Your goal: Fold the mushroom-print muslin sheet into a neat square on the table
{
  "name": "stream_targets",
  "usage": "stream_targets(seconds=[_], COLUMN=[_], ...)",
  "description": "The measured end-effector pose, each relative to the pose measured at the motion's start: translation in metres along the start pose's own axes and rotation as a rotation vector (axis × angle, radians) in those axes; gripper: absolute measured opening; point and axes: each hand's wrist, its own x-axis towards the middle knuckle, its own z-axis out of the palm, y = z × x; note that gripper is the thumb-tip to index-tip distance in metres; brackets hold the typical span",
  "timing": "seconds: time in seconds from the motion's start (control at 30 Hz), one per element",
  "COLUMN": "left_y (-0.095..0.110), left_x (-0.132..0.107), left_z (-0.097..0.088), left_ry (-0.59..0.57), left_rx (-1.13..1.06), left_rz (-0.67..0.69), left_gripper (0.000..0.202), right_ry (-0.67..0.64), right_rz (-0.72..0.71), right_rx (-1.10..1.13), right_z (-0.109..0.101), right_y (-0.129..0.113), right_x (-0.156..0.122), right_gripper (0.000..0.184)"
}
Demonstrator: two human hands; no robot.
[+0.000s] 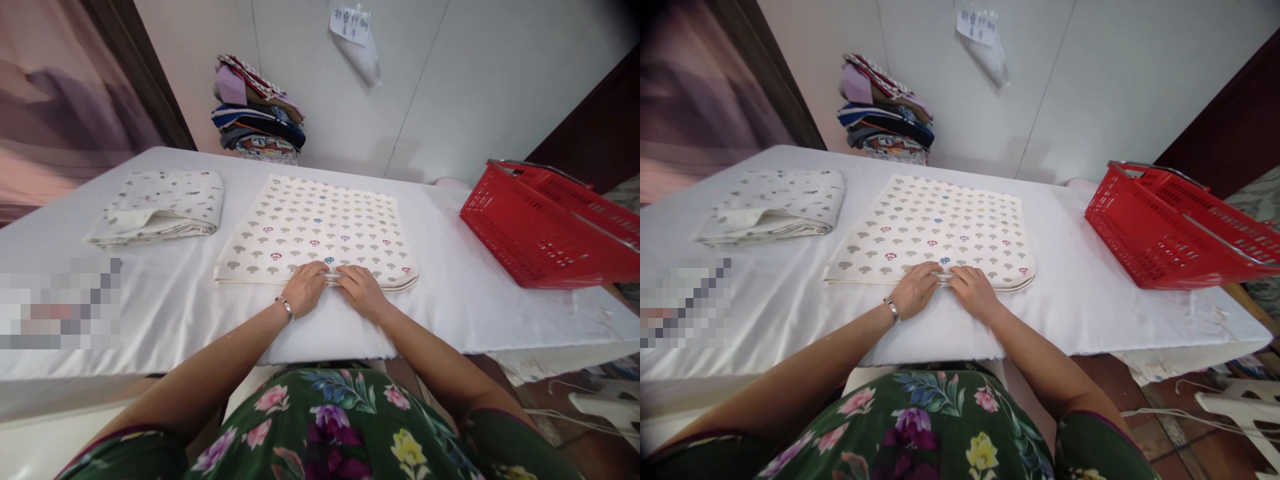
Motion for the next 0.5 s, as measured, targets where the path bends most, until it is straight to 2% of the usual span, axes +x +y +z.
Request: stream_targets(seconds=[0.17, 0.5], left_y=[-0.0010, -0.0017], left_x=[0.0012, 0.0016], left_z=[0.0018, 0.0015], left_ry=[-0.009, -0.029], left_rx=[-0.011, -0.022], left_rz=[-0.009, -0.020], left_gripper=[0.022, 0.024], right_ry=[0.066, -0.010], right_rz=[-0.033, -0.010], right_rx=[-0.003, -0.015], right_z=[0.0026, 0.0051], right_y=[-0.0020, -0.0028], right_x=[-0.0009, 0.0018], right_gripper=[0.021, 0.019])
